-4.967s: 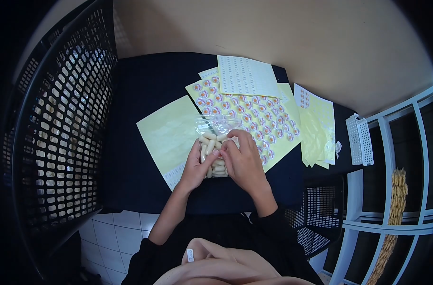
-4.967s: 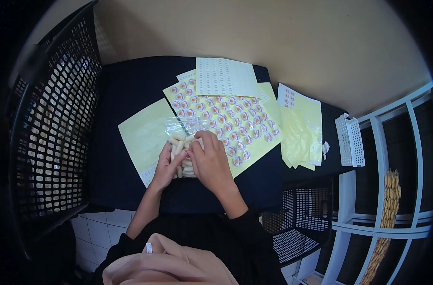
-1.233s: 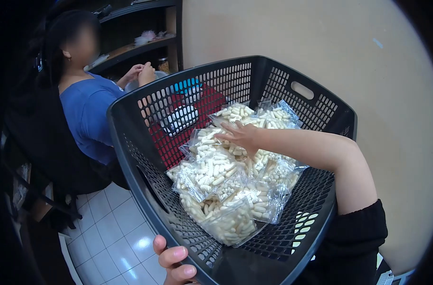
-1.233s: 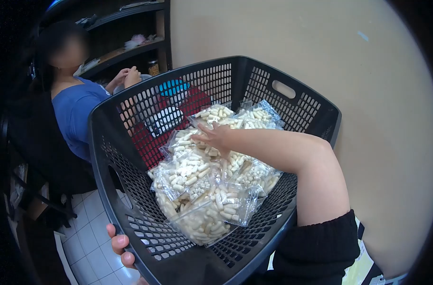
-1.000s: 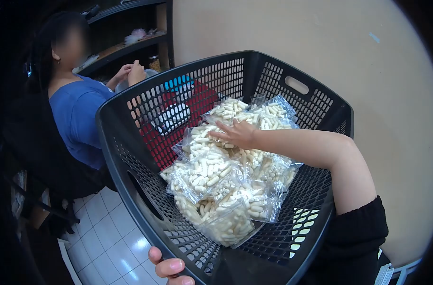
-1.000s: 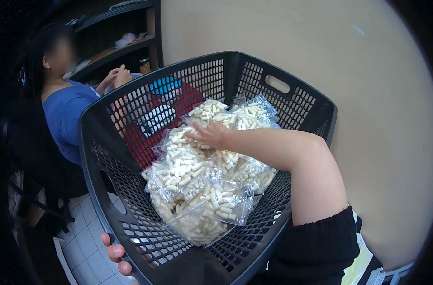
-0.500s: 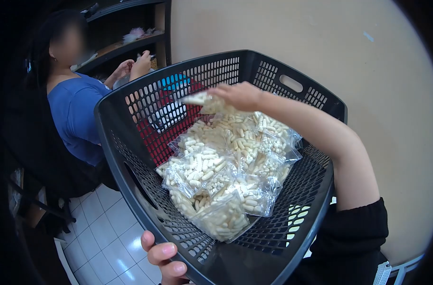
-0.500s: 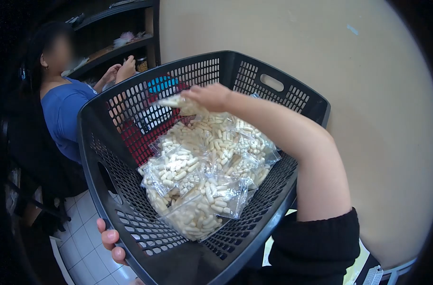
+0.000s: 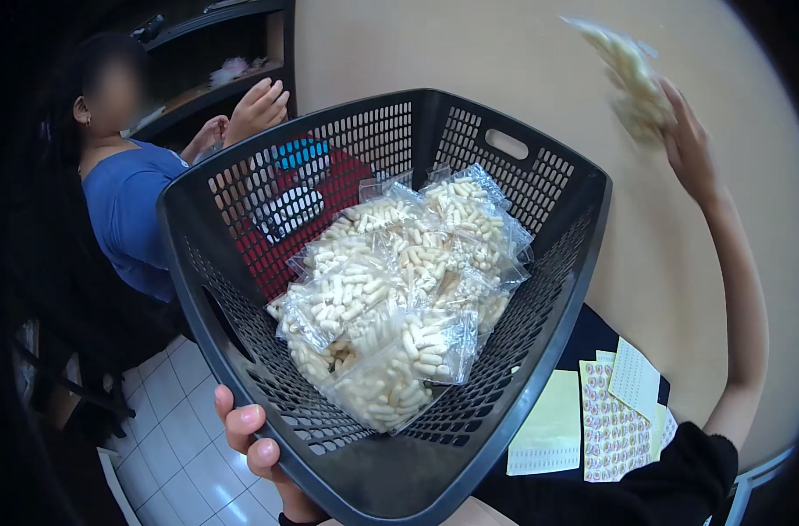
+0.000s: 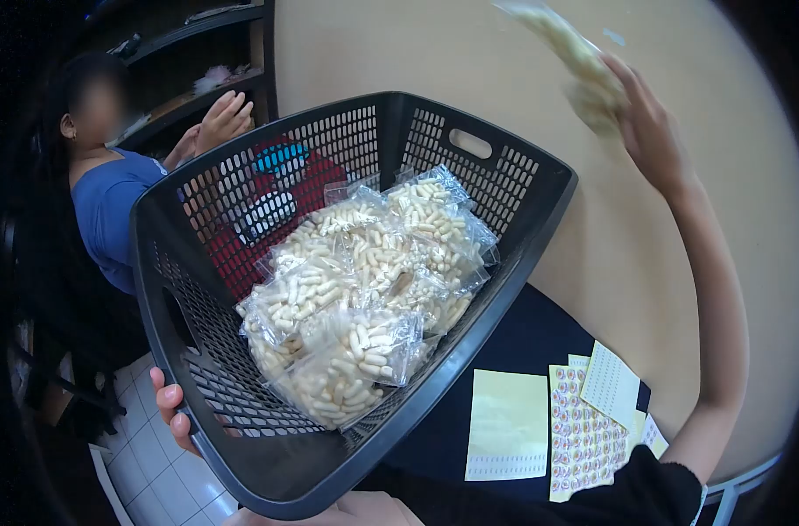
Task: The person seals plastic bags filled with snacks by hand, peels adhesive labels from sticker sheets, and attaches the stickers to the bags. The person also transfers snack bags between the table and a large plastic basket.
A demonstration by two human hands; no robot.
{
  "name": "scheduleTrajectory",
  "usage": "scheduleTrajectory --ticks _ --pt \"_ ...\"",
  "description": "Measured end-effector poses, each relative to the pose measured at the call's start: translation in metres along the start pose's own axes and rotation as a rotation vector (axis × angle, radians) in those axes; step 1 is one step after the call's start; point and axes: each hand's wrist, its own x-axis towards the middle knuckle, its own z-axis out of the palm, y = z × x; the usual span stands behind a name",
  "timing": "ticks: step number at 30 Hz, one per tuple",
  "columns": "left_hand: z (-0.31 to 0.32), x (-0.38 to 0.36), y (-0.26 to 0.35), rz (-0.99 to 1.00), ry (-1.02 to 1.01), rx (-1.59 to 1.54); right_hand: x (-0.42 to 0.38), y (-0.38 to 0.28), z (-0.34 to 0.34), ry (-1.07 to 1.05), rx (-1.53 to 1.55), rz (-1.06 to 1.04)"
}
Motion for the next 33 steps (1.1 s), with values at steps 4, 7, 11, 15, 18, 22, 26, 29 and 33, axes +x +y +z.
scheduleTrajectory --ticks 4,7,11,15,18,22,26,29,33 --pt "0.004 0.001 0.009 -0.095 0.025 -0.031 -0.104 0.011 -0.004 -0.087 -0.016 0.15" --pt "0.004 -0.004 0.002 -0.069 0.048 -0.057 -0.193 0.012 0.02 -0.186 0.023 0.235" --pt "0.0 -0.004 0.004 -0.081 -0.01 -0.088 -0.282 -0.014 0.062 -0.428 -0.012 0.239" --pt "0.006 -0.009 0.001 -0.081 0.058 -0.033 -0.298 -0.069 0.082 -0.604 0.07 0.006" --pt "0.005 -0.013 -0.012 0.007 0.077 -0.055 -0.307 -0.09 0.093 -0.755 0.183 -0.111" --pt "0.001 -0.019 -0.033 0.114 0.095 -0.092 -0.254 -0.1 0.071 -0.809 0.405 -0.004" --pt "0.0 -0.025 -0.049 0.232 0.126 -0.127 -0.183 -0.057 0.047 -0.254 0.3 0.092" --pt "0.027 -0.017 -0.044 0.263 0.403 0.073 -0.085 -0.057 0.01 0.152 0.15 0.093" --pt "0.019 0.008 -0.009 0.265 0.182 0.144 0.024 -0.116 0.004 0.061 0.408 -0.214"
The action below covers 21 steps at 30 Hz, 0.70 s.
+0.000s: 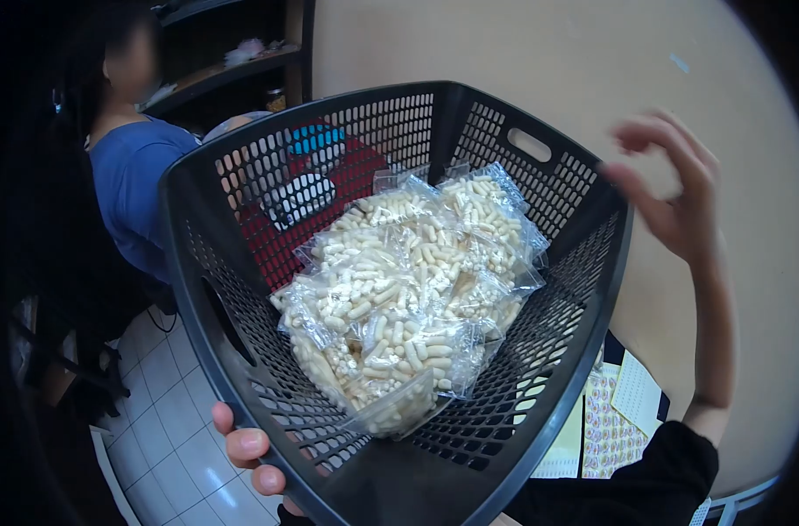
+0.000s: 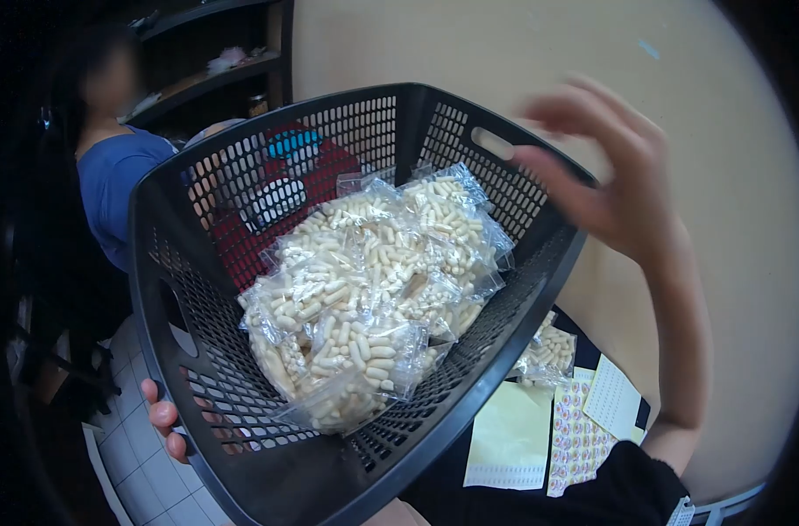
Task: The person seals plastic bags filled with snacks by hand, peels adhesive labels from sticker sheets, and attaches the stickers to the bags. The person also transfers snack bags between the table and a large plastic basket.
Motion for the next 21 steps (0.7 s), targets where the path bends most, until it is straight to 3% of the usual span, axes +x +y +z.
scheduleTrajectory --ticks 2,5,8,9,10,14,17,21 --pt "0.005 0.008 0.001 0.053 0.035 0.061 0.04 -0.009 0.037 -0.223 0.221 -0.185" --pt "0.009 0.011 -0.003 0.134 0.102 0.167 0.079 -0.041 0.102 -0.658 0.282 -0.314" --pt "-0.022 -0.033 -0.016 -0.083 -0.003 -0.215 0.079 -0.066 0.179 -1.042 0.237 -0.463" --pt "-0.041 -0.084 -0.051 -0.179 0.072 -0.795 0.079 -0.072 0.202 -1.106 0.254 -0.501" --pt "-0.037 -0.08 -0.058 -0.167 0.07 -0.799 0.077 -0.075 0.224 -1.17 0.273 -0.537" --pt "-0.03 -0.081 -0.071 -0.117 0.084 -0.749 0.068 -0.072 0.278 -1.182 0.283 -0.39" --pt "-0.028 -0.081 -0.072 -0.109 0.082 -0.709 0.034 -0.057 0.299 -1.419 0.601 0.113" --pt "-0.019 -0.083 -0.068 -0.105 0.088 -0.67 0.021 -0.04 0.298 -1.319 0.713 0.285"
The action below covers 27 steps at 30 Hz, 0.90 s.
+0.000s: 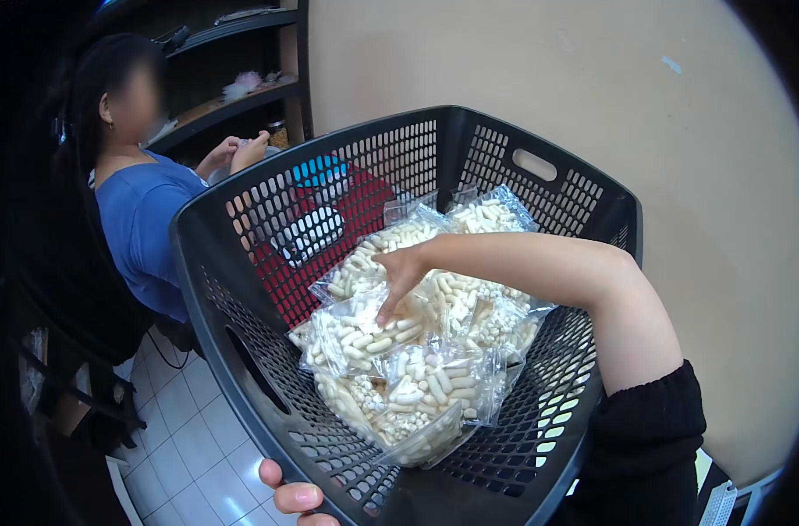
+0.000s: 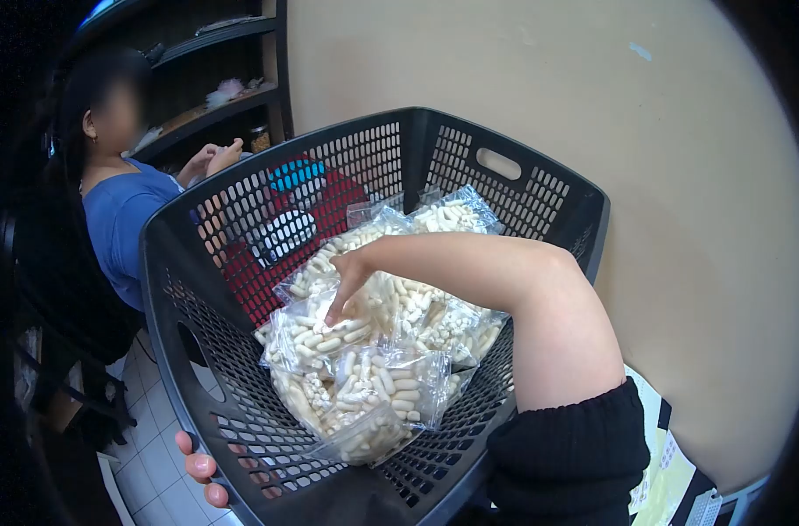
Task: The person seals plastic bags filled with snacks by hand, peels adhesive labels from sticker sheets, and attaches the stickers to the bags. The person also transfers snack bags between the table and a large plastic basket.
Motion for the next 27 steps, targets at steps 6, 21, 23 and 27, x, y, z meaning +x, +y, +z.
scheduleTrajectory --ticks 6,21,23,27 --pt "0.012 0.006 -0.005 0.036 0.006 0.075 0.005 -0.003 0.009 -0.205 -0.01 0.087" --pt "0.045 0.039 -0.006 0.145 -0.004 0.291 -0.01 -0.02 0.034 -0.467 0.517 0.124" --pt "0.051 0.043 -0.004 0.16 -0.004 0.32 0.008 -0.01 0.043 -0.519 0.578 -0.033" --pt "0.06 0.053 0.002 0.19 -0.006 0.379 -0.002 -0.019 0.022 -0.325 0.457 0.042"
